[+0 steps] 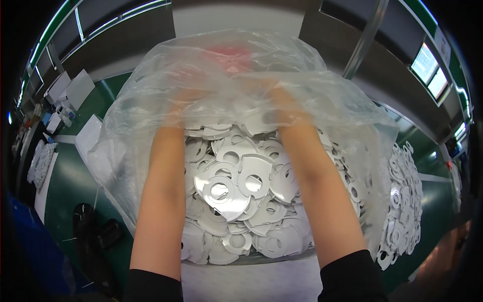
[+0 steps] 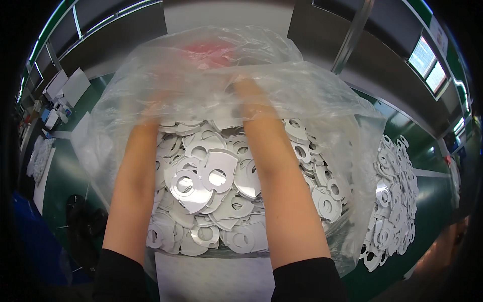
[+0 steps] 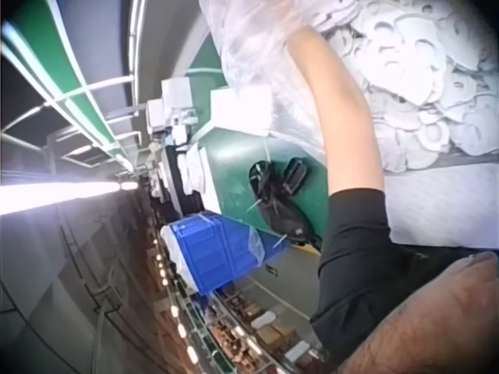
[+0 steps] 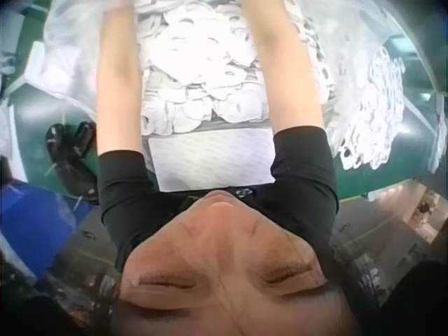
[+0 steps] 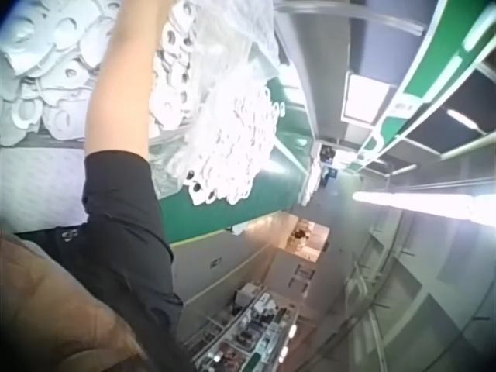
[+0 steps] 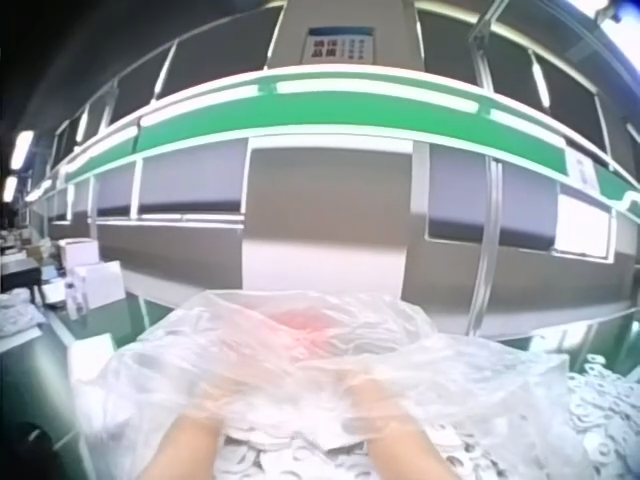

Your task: Applying circular adhesive stickers onto white plastic light fixture components at an assembly station.

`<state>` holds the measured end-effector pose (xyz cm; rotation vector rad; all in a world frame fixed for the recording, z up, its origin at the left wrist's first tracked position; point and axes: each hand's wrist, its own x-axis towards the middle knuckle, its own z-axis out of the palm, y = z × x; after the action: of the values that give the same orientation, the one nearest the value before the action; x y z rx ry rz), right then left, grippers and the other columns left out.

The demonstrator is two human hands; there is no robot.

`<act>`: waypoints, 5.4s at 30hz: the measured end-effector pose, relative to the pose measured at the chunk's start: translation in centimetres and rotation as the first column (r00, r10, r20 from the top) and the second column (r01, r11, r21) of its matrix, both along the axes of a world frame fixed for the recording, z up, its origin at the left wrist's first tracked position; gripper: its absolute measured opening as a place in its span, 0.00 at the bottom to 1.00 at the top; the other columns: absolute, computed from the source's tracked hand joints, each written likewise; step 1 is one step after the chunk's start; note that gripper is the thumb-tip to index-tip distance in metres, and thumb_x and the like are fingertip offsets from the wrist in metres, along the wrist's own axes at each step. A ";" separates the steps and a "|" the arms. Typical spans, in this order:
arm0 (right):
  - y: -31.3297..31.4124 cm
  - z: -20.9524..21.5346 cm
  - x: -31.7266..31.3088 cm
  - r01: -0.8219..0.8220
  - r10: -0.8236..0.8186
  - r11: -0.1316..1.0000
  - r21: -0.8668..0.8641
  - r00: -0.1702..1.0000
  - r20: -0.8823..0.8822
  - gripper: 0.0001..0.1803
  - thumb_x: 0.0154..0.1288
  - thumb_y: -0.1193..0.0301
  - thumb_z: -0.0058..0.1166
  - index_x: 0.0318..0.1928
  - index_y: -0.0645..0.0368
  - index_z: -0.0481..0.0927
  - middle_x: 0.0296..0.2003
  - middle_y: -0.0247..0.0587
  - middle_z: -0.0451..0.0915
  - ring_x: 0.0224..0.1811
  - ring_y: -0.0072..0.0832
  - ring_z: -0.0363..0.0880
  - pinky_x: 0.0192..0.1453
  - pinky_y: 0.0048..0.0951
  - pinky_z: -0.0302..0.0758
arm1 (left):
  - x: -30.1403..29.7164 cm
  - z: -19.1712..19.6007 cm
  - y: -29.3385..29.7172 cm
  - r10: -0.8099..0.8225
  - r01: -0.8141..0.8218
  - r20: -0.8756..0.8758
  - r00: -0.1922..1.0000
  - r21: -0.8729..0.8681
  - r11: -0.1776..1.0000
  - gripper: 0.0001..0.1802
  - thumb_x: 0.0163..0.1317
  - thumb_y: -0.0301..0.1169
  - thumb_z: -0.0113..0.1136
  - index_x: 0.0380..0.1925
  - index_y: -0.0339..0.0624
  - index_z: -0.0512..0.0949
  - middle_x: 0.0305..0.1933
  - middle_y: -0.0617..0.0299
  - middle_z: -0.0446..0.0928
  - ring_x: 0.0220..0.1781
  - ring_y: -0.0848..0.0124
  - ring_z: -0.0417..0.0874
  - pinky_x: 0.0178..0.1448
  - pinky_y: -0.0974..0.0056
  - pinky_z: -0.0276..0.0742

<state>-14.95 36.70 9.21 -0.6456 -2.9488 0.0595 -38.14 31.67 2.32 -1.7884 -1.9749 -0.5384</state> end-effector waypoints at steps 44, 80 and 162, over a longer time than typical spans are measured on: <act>6.2 -5.2 9.8 0.099 -0.079 0.980 -0.173 0.990 0.120 0.19 0.55 0.66 0.48 0.47 0.59 0.80 0.46 0.48 0.80 0.49 0.40 0.78 0.53 0.36 0.72 | 3.4 4.9 -4.2 -0.520 0.745 0.738 0.430 0.035 0.666 0.25 0.65 0.41 0.52 0.58 0.39 0.71 0.58 0.49 0.73 0.58 0.62 0.73 0.64 0.58 0.67; -26.5 -0.3 26.6 -0.196 0.166 0.980 -0.037 0.904 -0.394 0.30 0.52 0.61 0.65 0.57 0.49 0.73 0.59 0.43 0.69 0.59 0.41 0.68 0.62 0.40 0.66 | 25.9 2.2 -37.8 -0.689 0.647 0.113 0.716 -0.477 0.594 0.41 0.54 0.64 0.52 0.65 0.59 0.62 0.74 0.59 0.48 0.76 0.55 0.44 0.73 0.37 0.35; -30.1 -7.5 36.6 0.182 -0.310 0.917 -0.356 0.886 -0.345 0.23 0.48 0.64 0.67 0.42 0.62 0.76 0.37 0.41 0.74 0.43 0.39 0.72 0.47 0.34 0.70 | 36.2 6.5 -27.8 -0.308 0.506 0.905 0.294 0.126 0.853 0.06 0.61 0.29 0.54 0.31 0.36 0.71 0.36 0.59 0.76 0.33 0.72 0.78 0.33 0.69 0.69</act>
<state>21.65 6.59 1.68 -0.9254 -2.4601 0.5760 -1.97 3.91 8.78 -2.4482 -2.1436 -1.9580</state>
